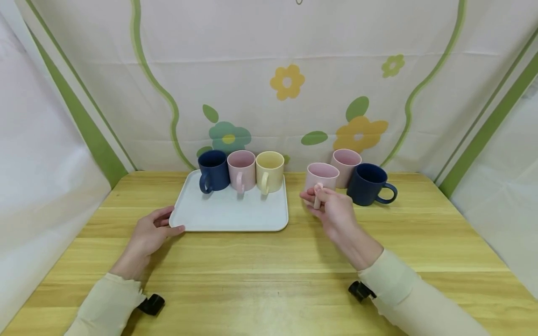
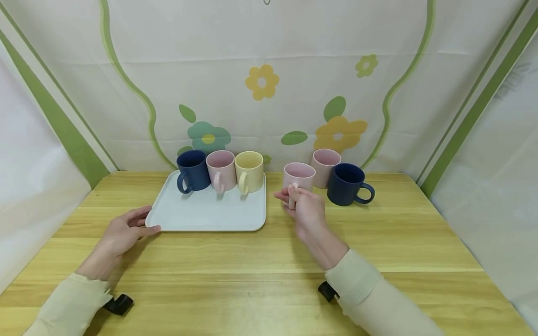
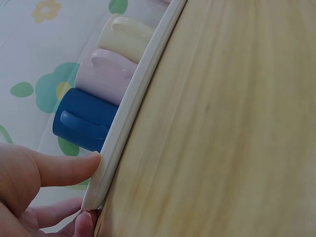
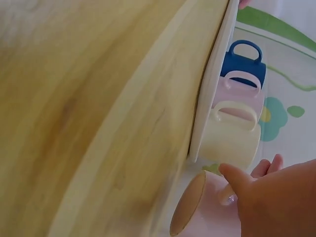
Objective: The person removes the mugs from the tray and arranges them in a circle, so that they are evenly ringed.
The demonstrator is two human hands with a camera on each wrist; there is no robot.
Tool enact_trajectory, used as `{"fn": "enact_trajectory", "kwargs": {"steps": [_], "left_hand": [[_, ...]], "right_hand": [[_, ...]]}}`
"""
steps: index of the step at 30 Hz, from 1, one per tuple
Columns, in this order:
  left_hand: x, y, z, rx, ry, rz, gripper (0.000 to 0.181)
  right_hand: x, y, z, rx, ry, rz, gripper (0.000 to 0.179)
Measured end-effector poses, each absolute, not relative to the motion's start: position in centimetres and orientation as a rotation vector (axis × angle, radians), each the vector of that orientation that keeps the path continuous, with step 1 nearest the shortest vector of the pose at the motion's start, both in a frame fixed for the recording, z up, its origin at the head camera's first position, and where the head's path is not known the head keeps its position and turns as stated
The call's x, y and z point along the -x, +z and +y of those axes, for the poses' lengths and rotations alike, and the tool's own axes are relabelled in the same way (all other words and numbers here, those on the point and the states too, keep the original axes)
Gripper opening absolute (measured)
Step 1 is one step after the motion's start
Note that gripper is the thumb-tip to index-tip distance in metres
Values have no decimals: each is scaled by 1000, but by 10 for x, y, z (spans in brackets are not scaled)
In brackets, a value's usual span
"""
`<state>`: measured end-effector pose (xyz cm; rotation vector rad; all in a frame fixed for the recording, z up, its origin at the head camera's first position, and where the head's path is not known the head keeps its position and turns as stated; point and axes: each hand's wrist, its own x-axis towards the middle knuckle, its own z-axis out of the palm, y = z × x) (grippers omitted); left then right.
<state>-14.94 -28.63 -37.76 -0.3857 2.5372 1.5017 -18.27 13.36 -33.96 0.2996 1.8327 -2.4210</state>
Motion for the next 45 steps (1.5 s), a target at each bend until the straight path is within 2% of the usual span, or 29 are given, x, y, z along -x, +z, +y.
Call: {"fn": "enact_trajectory", "kwargs": {"steps": [9,18,33,45], "left_hand": [[152,-380,-288,397,1502,2529,85],[152,-380,-288,393,1502,2529,84],[149,-380,-287,380,1500,2544,84],[150,-382,-288,384,1511,2543,83]], "right_hand": [[192,-344,143,-393,-2437,1791,25],[198,-346,145,-413,-2425,1799,26],[211,-349,139,-343,-2303,1837,42],[222,-354,136,-296,-2191,2011,41]]}}
